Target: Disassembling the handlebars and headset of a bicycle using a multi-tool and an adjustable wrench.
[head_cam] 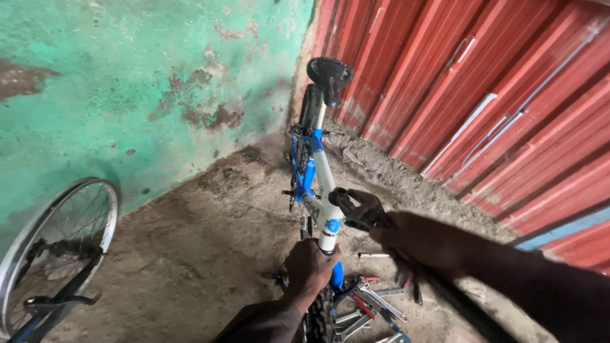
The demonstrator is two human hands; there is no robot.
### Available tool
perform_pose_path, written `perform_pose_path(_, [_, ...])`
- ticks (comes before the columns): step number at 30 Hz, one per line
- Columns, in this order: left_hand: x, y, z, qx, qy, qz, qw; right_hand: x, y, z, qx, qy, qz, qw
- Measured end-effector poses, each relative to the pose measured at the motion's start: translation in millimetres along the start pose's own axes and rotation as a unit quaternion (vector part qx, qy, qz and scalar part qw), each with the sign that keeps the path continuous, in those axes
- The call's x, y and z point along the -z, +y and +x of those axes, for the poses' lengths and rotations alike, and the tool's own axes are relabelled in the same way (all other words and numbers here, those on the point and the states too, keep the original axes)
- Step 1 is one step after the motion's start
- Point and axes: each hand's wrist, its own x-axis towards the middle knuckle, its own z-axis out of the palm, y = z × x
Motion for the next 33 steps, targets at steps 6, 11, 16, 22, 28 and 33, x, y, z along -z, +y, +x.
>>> perform_pose_path(6, [3.2, 7.2, -4.4, 0.023, -0.021, 0.010, 0.999, -41.0, -7.4, -7.2, -0.049, 0.029, 0.200, 0.978])
perform_pose_path(11, [8.1, 8.3, -1.0, 0.051, -0.046, 0.015, 0.998, -20.2, 22.7, 9.1, 0.001, -0.022, 0.156, 0.988])
perform_pose_path(16, [8.9, 3.2, -0.7, 0.023, -0.016, 0.006, 1.000, -17.8, 7.8, -25.4, -0.047, 0.082, 0.073, 0.993])
perform_pose_path(22, [7.7, 2.5, -1.5, 0.011, -0.008, 0.014, 1.000, -36.3, 23.9, -43.7, -0.039, 0.111, 0.121, 0.986])
perform_pose_path(28, [16.9, 15.0, -5.5, 0.015, -0.038, 0.014, 0.999, -45.5, 59.8, -32.5, 0.059, 0.083, 0.202, 0.974])
perform_pose_path(33, [15.2, 18.4, -7.7, 0.023, -0.053, 0.025, 0.998, -48.0, 78.5, -18.1, 0.093, 0.094, 0.224, 0.965])
